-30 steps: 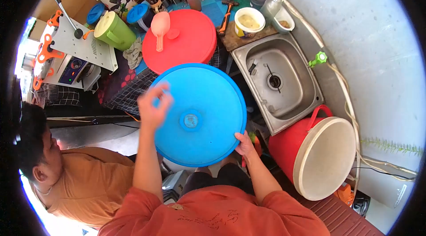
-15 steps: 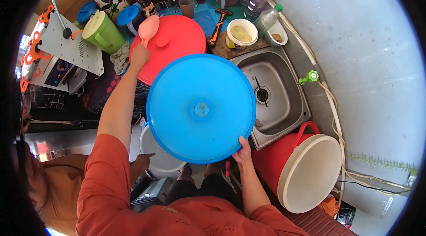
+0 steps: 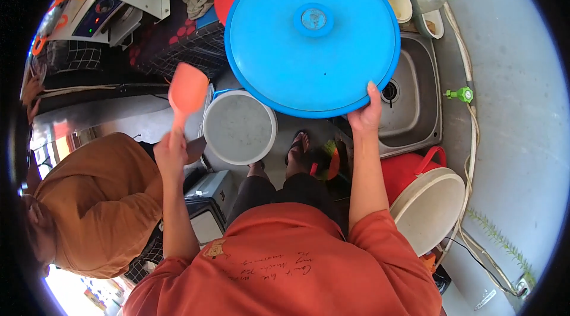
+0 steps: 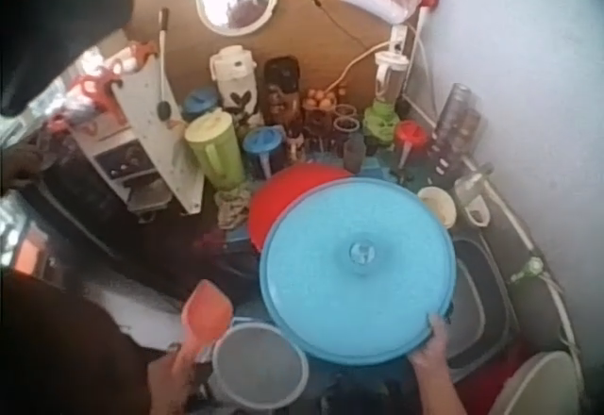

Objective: Scooping ice from a large cooler into buckets and organizing them.

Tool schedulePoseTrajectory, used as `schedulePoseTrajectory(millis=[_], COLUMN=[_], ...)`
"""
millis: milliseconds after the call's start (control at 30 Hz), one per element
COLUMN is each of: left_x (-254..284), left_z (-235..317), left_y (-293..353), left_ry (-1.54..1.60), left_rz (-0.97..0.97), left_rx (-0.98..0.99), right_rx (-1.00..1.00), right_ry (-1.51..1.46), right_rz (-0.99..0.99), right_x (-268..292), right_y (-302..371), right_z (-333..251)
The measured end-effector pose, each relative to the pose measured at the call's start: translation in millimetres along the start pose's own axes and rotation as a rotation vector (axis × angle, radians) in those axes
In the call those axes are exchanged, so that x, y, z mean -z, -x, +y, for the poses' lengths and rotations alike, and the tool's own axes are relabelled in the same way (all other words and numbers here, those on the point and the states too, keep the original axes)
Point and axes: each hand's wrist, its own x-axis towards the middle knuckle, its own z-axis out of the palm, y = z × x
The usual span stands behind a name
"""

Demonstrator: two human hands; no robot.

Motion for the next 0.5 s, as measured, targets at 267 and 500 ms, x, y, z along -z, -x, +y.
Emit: schedulePoseTrajectory(millis=[267,500], left_x=[-17,-71], left_z=[-216,-370], left_y=[15,-25], left_ry=[-0.536,-0.645], left_rz=[-0.181,-0.239], left_rx=[-0.057,-0.421], right_rx=[-0.076,-0.298], right_ry=[0.095,0.179], right_rz=[-0.083,-0.142], right_x=[-57,-129], right_y=[29,102], right_z=[16,73])
